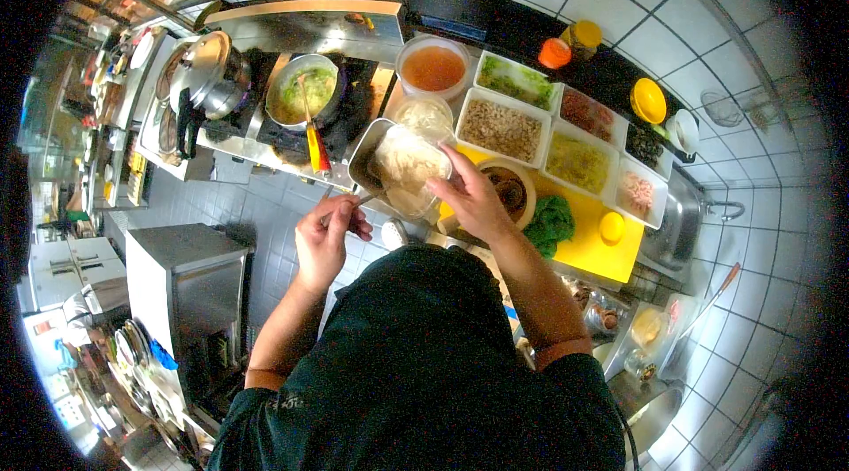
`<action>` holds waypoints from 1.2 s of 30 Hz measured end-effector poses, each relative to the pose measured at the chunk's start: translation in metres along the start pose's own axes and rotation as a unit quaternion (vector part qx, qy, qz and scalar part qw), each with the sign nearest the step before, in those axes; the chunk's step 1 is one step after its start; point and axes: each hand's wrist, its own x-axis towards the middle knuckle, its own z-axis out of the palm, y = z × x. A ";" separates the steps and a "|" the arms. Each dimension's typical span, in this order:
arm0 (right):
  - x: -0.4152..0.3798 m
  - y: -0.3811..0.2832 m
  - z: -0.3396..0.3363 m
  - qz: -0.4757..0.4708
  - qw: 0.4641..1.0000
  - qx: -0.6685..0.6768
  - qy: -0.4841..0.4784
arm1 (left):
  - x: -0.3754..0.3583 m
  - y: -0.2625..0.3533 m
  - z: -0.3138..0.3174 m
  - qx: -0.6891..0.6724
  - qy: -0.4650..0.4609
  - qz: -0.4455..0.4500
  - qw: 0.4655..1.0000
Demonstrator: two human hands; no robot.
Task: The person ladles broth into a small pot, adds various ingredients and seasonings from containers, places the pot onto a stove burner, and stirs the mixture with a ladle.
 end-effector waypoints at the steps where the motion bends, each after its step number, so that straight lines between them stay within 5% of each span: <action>1: 0.000 0.002 0.001 -0.003 1.000 0.024 0.002 | 0.001 -0.003 -0.001 -0.032 0.013 -0.018 0.999; 28: 0.018 0.015 0.006 0.091 0.992 0.076 0.036 | 0.016 -0.016 -0.039 -0.280 0.150 -0.056 0.947; 32: 0.020 0.014 0.006 0.087 0.991 0.079 0.059 | 0.040 -0.004 -0.067 -0.300 0.196 -0.001 0.933; 35: 0.019 0.008 0.008 0.086 0.991 0.069 0.076 | 0.087 0.003 -0.094 -0.259 0.228 0.064 0.936; 36: 0.019 0.004 0.008 0.089 0.990 0.084 0.066 | 0.110 -0.008 -0.108 -0.008 0.276 0.077 0.958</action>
